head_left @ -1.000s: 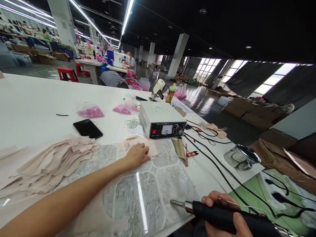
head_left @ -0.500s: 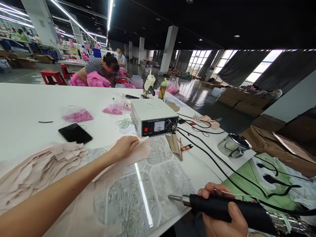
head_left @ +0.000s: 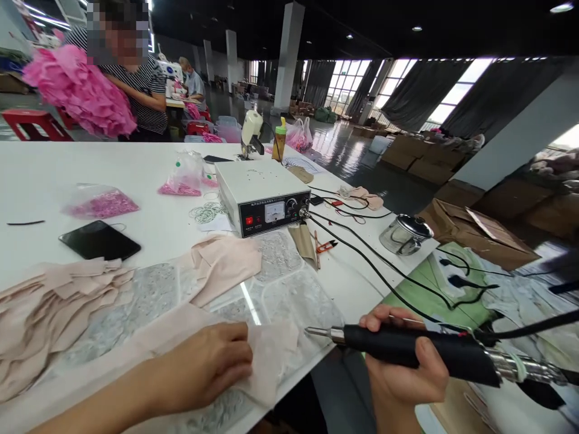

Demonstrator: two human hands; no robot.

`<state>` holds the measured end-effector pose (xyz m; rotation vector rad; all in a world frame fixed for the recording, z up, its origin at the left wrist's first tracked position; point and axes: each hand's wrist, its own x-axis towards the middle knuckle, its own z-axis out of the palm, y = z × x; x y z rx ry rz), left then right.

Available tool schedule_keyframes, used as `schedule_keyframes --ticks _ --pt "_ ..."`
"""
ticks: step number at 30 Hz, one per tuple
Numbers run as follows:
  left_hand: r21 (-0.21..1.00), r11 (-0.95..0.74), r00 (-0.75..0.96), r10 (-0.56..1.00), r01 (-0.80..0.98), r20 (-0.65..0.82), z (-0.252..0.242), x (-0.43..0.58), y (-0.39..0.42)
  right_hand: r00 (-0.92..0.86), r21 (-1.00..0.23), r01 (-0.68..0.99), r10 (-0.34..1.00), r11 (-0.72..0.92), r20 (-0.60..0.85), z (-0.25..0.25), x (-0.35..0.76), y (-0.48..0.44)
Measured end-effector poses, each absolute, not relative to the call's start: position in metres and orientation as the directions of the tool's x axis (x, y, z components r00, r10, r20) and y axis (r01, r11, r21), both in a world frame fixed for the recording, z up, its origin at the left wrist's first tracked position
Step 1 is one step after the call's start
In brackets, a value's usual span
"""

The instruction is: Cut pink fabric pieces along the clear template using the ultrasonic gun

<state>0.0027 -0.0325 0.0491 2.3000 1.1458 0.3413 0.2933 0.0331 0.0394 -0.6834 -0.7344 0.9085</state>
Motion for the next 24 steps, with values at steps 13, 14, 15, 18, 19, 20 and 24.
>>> schedule_keyframes --ticks 13,14,15,18,19,20,24 --pt "0.131 -0.641 0.592 0.755 0.756 0.282 0.010 -0.005 -0.042 0.213 -0.777 -0.466 0.906 0.423 0.365 0.045 0.265 0.006" --pt "0.125 -0.642 0.591 0.752 0.756 0.290 0.008 -0.005 -0.043 0.205 -0.785 -0.453 0.907 0.422 0.369 0.043 0.261 0.006" --pt "0.120 -0.639 0.587 0.754 0.760 0.293 0.007 -0.006 -0.044 0.209 -0.790 -0.436 0.903 0.430 0.376 0.041 0.259 0.008" --pt "0.113 -0.614 0.566 0.773 0.781 0.288 0.005 -0.009 -0.048 0.287 -0.783 -0.376 0.866 0.496 0.410 0.033 0.261 0.023" --pt "0.113 -0.604 0.558 0.781 0.789 0.280 0.005 -0.010 -0.050 0.334 -0.775 -0.356 0.846 0.522 0.416 0.031 0.265 0.030" --pt "0.117 -0.595 0.550 0.790 0.795 0.271 0.006 -0.011 -0.051 0.396 -0.768 -0.339 0.823 0.543 0.408 0.030 0.270 0.036" --pt "0.168 -0.606 0.553 0.787 0.778 0.274 0.011 -0.008 -0.044 0.538 -0.750 -0.340 0.772 0.567 0.339 0.032 0.288 0.047"
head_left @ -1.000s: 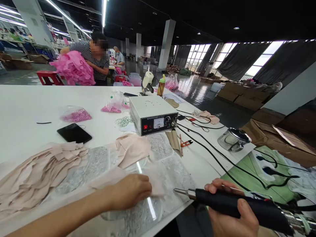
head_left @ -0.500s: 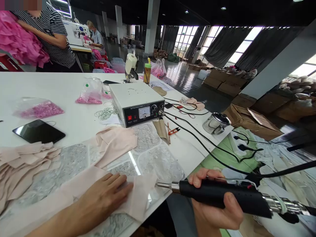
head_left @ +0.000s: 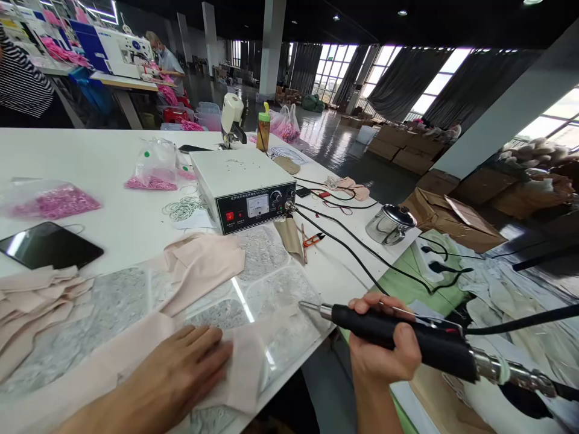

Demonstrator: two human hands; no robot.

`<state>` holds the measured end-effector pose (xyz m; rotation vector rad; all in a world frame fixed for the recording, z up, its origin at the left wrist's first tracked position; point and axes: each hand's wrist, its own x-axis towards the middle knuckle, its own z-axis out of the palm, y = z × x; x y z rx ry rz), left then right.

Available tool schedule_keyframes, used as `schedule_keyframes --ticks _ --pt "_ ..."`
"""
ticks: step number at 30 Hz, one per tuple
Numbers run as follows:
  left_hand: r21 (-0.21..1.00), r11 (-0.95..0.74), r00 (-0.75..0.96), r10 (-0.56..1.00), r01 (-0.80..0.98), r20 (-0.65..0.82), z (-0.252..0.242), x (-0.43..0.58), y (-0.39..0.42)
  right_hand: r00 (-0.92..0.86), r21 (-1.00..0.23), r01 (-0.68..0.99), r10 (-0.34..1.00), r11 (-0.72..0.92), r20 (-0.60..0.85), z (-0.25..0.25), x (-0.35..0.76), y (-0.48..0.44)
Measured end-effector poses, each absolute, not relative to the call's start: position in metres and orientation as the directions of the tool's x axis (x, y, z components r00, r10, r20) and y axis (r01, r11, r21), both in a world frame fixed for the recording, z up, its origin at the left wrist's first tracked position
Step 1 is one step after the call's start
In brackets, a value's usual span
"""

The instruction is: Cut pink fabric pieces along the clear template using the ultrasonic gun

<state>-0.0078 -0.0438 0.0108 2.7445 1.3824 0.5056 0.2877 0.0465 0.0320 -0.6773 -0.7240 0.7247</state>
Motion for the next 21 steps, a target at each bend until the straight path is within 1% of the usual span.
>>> schedule_keyframes --ticks 2,5,7,9,13,16,21 --pt "0.185 -0.652 0.590 0.751 0.736 0.296 0.014 0.000 -0.033 0.512 -0.754 -0.366 0.794 0.546 0.327 0.035 0.289 0.042" --pt "0.164 -0.758 0.686 0.644 0.631 0.338 0.021 0.015 -0.012 0.438 -0.766 -0.386 0.833 0.514 0.338 0.038 0.284 0.036" --pt "0.137 -0.818 0.752 0.570 0.559 0.331 0.024 0.024 0.000 0.420 -0.766 -0.392 0.840 0.509 0.343 0.036 0.280 0.037" --pt "0.121 -0.847 0.796 0.529 0.518 0.295 0.026 0.029 0.009 0.436 -0.756 -0.385 0.826 0.529 0.356 0.034 0.280 0.042" --pt "0.137 -0.860 0.836 0.510 0.492 0.201 0.023 0.032 0.017 0.491 -0.749 -0.366 0.798 0.552 0.348 0.029 0.287 0.052" --pt "0.154 -0.862 0.855 0.502 0.482 0.132 0.016 0.032 0.018 0.484 -0.746 -0.373 0.802 0.551 0.351 0.029 0.289 0.053" --pt "0.112 -0.857 0.848 0.515 0.503 0.124 0.004 0.028 0.014 0.460 -0.737 -0.382 0.806 0.558 0.372 0.028 0.287 0.054"
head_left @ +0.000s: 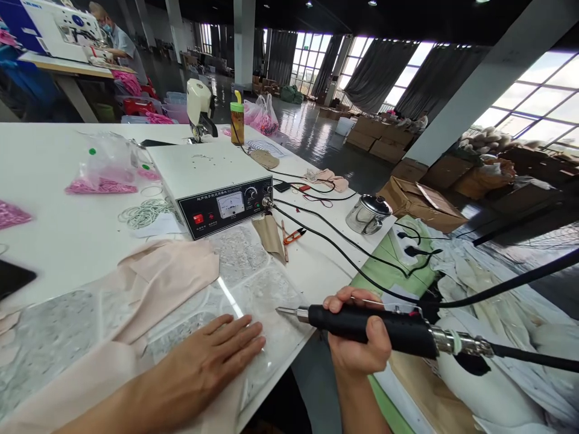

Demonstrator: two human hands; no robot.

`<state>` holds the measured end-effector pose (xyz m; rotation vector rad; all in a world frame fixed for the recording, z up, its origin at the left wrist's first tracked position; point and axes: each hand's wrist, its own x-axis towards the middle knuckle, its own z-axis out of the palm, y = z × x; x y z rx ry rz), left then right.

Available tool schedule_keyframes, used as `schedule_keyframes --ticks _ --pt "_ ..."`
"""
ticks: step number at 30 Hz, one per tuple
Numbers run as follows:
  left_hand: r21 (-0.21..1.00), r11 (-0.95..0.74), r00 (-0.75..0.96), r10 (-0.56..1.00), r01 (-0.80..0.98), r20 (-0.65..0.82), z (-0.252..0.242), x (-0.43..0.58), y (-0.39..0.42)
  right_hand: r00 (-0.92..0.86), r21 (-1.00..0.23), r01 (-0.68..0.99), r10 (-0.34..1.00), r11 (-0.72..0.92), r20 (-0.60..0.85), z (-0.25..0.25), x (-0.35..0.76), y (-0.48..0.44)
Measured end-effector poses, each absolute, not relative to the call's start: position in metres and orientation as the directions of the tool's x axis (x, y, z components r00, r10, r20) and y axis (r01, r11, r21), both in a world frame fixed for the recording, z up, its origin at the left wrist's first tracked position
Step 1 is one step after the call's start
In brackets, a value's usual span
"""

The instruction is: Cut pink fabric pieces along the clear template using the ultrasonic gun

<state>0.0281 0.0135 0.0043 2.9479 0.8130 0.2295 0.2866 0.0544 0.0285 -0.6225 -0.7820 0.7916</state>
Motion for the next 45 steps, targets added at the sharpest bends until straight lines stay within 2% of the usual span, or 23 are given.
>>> schedule_keyframes --ticks 6,12,16,20,27,32,45 --pt "0.098 -0.815 0.806 0.579 0.571 0.122 0.003 0.025 0.006 0.486 -0.744 -0.369 0.798 0.558 0.357 0.028 0.290 0.058" --pt "0.161 -0.832 0.831 0.549 0.531 0.093 0.000 0.025 0.012 0.471 -0.758 -0.356 0.806 0.546 0.359 0.027 0.290 0.057" --pt "0.140 -0.844 0.837 0.534 0.518 0.124 0.004 0.024 0.014 0.464 -0.745 -0.382 0.811 0.546 0.356 0.029 0.290 0.058" --pt "0.106 -0.869 0.865 0.493 0.484 0.091 0.016 0.024 0.017 0.490 -0.742 -0.373 0.797 0.558 0.354 0.033 0.293 0.056" --pt "0.156 -0.863 0.863 0.497 0.480 0.092 0.022 0.023 0.019 0.468 -0.737 -0.376 0.802 0.561 0.372 0.036 0.302 0.046" --pt "0.103 -0.873 0.872 0.484 0.476 0.074 0.019 0.023 0.020 0.450 -0.761 -0.351 0.811 0.545 0.374 0.038 0.303 0.042" --pt "0.052 -0.877 0.874 0.481 0.478 0.077 0.017 0.021 0.016 0.393 -0.751 -0.369 0.824 0.548 0.408 0.038 0.302 0.043"
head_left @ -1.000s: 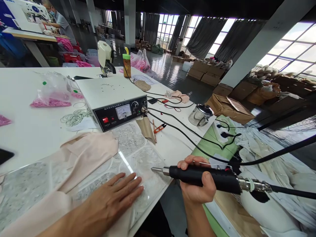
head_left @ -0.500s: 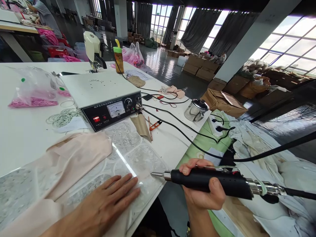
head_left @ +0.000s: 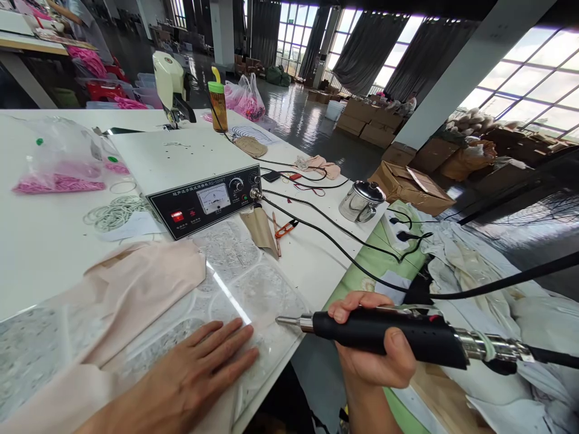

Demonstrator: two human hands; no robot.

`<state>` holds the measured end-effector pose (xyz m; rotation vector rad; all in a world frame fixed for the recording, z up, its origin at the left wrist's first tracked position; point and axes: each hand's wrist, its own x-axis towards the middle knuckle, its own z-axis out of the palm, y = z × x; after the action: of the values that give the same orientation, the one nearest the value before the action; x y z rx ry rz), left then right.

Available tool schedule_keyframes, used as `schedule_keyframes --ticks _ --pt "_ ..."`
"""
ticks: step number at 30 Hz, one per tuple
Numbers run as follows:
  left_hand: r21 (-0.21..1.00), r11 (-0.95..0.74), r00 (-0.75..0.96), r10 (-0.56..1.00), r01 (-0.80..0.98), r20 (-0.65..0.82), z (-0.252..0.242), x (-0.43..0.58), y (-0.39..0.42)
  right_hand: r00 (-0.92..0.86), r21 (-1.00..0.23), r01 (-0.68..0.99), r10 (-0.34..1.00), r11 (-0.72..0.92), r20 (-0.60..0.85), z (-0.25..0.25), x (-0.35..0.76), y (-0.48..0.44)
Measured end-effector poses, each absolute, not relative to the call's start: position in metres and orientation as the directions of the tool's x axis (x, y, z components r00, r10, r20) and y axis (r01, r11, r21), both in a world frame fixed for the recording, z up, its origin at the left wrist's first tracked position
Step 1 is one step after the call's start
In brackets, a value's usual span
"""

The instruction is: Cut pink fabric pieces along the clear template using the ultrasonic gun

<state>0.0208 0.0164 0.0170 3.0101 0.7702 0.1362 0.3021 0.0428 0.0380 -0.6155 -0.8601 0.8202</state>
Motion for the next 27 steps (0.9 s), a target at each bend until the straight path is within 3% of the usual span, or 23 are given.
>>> schedule_keyframes --ticks 27 --pt "0.062 -0.848 0.840 0.530 0.526 0.119 0.0121 0.0225 0.0114 0.390 -0.768 -0.336 0.823 0.545 0.413 0.0396 0.3001 0.0443"
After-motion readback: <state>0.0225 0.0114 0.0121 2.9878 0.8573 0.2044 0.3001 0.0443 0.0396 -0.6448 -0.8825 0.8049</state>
